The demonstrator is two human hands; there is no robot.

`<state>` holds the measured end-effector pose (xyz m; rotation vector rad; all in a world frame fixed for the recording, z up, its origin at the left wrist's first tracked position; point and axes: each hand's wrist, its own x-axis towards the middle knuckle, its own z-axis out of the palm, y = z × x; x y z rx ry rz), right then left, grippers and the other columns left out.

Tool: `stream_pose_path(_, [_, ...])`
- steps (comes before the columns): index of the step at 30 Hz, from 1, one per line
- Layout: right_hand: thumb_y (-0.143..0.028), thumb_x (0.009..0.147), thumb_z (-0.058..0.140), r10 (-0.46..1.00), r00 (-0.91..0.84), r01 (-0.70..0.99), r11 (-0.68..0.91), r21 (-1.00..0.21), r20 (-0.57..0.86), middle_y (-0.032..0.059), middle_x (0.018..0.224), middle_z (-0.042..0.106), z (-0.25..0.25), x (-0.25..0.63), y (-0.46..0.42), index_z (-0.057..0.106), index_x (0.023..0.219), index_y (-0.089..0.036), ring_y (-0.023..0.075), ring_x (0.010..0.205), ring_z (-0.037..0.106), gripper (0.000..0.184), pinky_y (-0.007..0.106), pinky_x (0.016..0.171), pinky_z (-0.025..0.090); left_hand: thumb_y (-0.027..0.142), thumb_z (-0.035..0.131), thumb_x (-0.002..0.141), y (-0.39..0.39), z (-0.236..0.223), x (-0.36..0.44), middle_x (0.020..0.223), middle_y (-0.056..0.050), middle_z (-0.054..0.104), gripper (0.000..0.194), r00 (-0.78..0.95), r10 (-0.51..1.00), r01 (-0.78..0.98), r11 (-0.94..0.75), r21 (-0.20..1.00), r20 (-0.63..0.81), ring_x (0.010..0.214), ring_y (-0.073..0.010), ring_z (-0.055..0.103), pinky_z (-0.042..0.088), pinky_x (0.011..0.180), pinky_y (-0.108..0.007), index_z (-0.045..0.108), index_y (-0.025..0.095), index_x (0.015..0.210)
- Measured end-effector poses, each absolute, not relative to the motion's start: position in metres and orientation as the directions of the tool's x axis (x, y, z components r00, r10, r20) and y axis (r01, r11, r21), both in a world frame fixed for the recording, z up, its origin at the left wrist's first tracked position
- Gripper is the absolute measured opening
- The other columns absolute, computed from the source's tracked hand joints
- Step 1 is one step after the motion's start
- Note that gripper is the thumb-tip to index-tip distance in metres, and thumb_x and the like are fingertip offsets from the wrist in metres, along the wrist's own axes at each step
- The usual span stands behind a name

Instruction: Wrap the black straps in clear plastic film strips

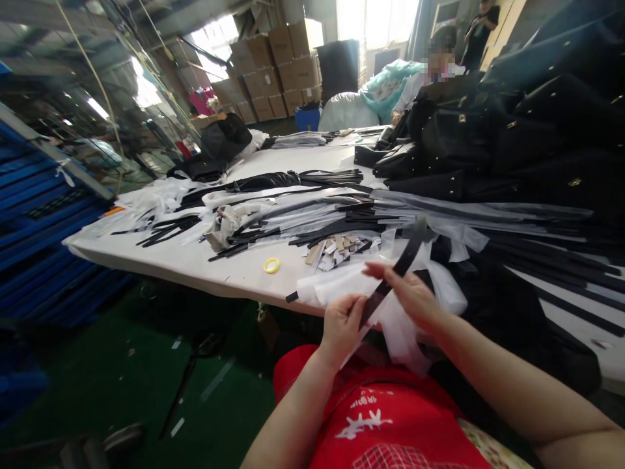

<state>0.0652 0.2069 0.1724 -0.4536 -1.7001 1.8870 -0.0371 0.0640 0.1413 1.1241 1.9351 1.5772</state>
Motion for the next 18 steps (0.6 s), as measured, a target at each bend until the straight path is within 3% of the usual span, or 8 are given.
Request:
stream_pose_path(3, [-0.059,0.089,0.058,0.460,-0.888,-0.070,-0.077,-0.995,0.027,0.0079,0.116,0.072,0.165,0.063,0.204,0.072,0.117,-0.025,0.0264,0.111,0.065,0.046,0.047,0.103,0.046,0.038,0.050,0.096,0.067,0.144,-0.034,0.074,-0.003,0.069,0.033,-0.614,0.759,0.370,0.033,0.929,0.217,0.070,-0.0162,0.061,0.048,0.069,-0.025,0.073,0.018,0.084])
stream_pose_path(8, [-0.060,0.092,0.051,0.704,-0.699,-0.242,-0.062,-0.968,0.129,0.0077,0.114,0.072,0.172,0.067,0.228,0.070,0.119,-0.024,0.0250,0.111,0.065,0.049,0.045,0.105,0.045,0.038,0.051,0.096,0.068,0.143,-0.033,0.065,-0.001,0.066,0.035,-0.598,0.780,0.379,0.071,0.923,0.186,0.063,-0.0144,0.058,0.045,0.062,-0.023,0.070,0.017,0.076])
stream_pose_path(13, [-0.061,0.085,0.063,0.469,-0.883,-0.053,-0.124,-0.991,-0.011,0.0061,0.121,0.070,0.172,0.062,0.209,0.073,0.115,-0.026,0.0268,0.115,0.063,0.048,0.045,0.106,0.044,0.035,0.047,0.097,0.077,0.149,-0.033,0.070,-0.002,0.068,0.033,-0.619,0.733,0.442,0.027,0.897,0.282,0.065,-0.0148,0.060,0.045,0.064,-0.023,0.069,0.017,0.081])
stream_pose_path(16, [-0.061,0.083,0.063,0.607,-0.794,-0.179,-0.254,-0.951,-0.013,0.0074,0.112,0.073,0.180,0.057,0.220,0.076,0.106,-0.022,0.0269,0.112,0.064,0.047,0.046,0.108,0.041,0.034,0.047,0.097,0.076,0.150,-0.036,0.066,-0.001,0.066,0.032,-0.581,0.756,0.503,0.041,0.863,0.302,0.062,-0.0144,0.059,0.043,0.061,-0.023,0.067,0.018,0.077])
stream_pose_path(18, [-0.063,0.080,0.064,0.728,-0.685,-0.268,-0.246,-0.931,0.005,0.0073,0.106,0.075,0.186,0.055,0.231,0.077,0.098,-0.022,0.0267,0.108,0.066,0.047,0.046,0.107,0.041,0.035,0.048,0.096,0.076,0.150,-0.039,0.062,0.000,0.064,0.033,-0.573,0.764,0.515,0.052,0.855,0.298,0.059,-0.0142,0.058,0.042,0.058,-0.023,0.066,0.018,0.075])
